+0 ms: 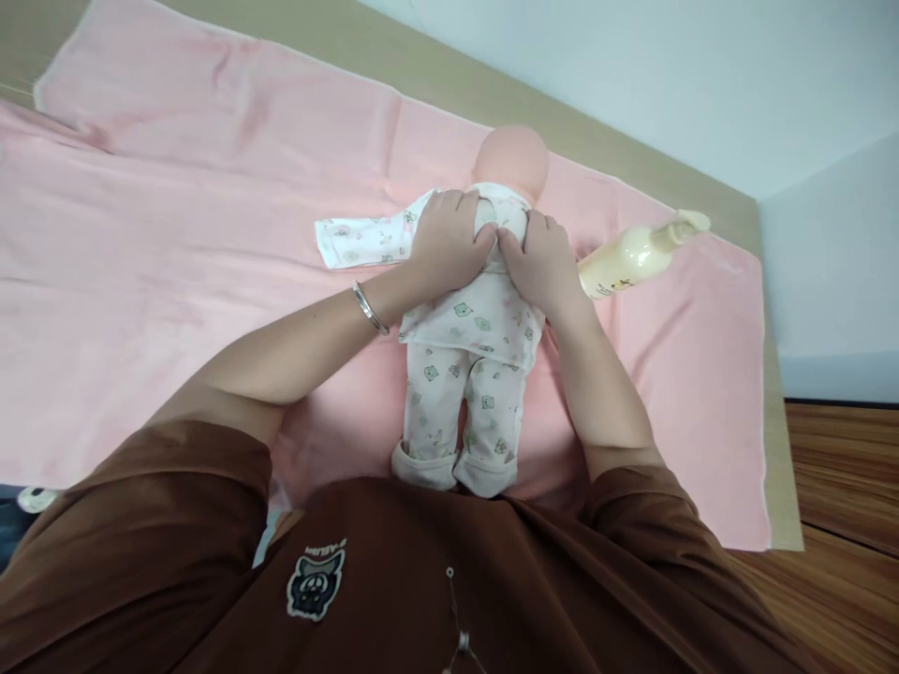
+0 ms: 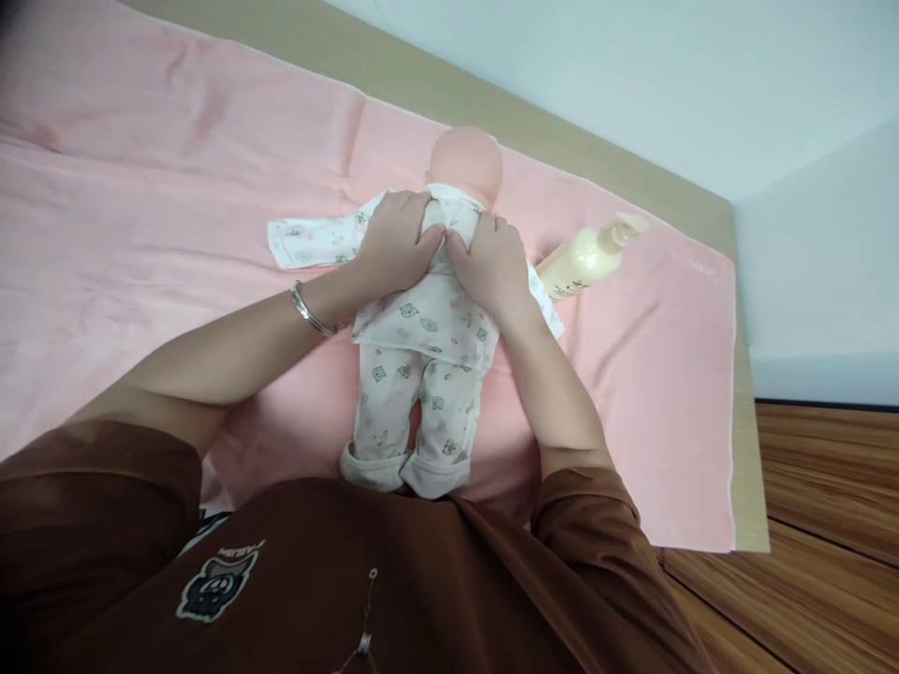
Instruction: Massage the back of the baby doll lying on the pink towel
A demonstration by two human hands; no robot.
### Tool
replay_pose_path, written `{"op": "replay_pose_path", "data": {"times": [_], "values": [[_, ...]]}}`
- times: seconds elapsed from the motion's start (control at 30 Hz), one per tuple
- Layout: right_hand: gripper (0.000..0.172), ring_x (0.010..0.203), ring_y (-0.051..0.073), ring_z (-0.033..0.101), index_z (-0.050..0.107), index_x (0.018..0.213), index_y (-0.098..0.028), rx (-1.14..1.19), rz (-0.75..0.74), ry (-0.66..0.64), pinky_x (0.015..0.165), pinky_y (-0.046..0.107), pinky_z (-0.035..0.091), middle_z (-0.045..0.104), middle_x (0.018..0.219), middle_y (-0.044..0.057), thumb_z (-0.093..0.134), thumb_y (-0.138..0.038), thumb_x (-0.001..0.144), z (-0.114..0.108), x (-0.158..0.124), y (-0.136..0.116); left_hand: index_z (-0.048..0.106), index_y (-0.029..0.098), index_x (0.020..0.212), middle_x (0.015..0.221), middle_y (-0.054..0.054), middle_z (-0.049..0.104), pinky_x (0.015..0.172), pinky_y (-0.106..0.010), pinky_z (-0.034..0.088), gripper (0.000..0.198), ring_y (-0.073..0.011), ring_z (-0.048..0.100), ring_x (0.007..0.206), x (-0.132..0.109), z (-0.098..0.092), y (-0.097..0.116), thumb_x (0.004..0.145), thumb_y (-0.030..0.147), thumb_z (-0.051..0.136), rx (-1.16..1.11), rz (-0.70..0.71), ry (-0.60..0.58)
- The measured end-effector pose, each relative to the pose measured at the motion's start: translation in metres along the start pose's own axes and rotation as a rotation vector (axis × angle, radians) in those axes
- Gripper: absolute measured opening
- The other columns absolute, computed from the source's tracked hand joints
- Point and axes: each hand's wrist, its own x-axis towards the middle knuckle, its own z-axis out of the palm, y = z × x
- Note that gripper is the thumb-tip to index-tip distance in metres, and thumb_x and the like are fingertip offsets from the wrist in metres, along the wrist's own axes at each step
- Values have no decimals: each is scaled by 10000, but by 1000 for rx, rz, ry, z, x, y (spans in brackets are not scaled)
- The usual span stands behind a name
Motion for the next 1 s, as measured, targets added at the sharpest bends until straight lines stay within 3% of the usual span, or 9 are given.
{"op": "replay_pose_path", "data": {"times": [0.17, 0.47, 0.73, 1.0], "values": [[468, 1343, 384, 534, 551, 1345, -52, -43, 39, 51, 1192, 560, 429, 586, 1366, 219, 461, -446, 1109, 10, 6, 4, 654, 172, 1204, 1248, -166, 686, 1217, -558, 429, 271, -380, 601, 1316, 3, 3, 0, 1045, 363, 545, 27, -34, 21], [424, 1326, 357, 529, 532, 1311, -91, -120, 76, 37, 1162, 519, 431, 567, 1366, 202, 466, -458, 1109, 10, 6, 1, 616, 186, 1083, 1206, -161, 684, 1142, -547, 466, 116, -376, 617, 1276, 2, -11, 18, 1018, 282, 615, 108, -126, -22], [439, 1338, 368, 525, 549, 1327, -88, -82, 77, 71, 1193, 545, 420, 578, 1394, 200, 496, -454, 1090, 11, 4, -2, 614, 230, 1102, 1227, -133, 671, 1189, -550, 429, 154, -370, 596, 1315, 1, -4, 6, 992, 330, 656, -4, -114, 50], [409, 1362, 366, 570, 593, 1381, -111, -8, -11, 21, 1213, 597, 441, 623, 1427, 177, 496, -303, 1032, -16, -3, 0, 588, 209, 1083, 1218, -149, 668, 1163, -553, 452, 168, -372, 613, 1278, 0, -3, -1, 987, 326, 662, -52, -115, 69]]}}
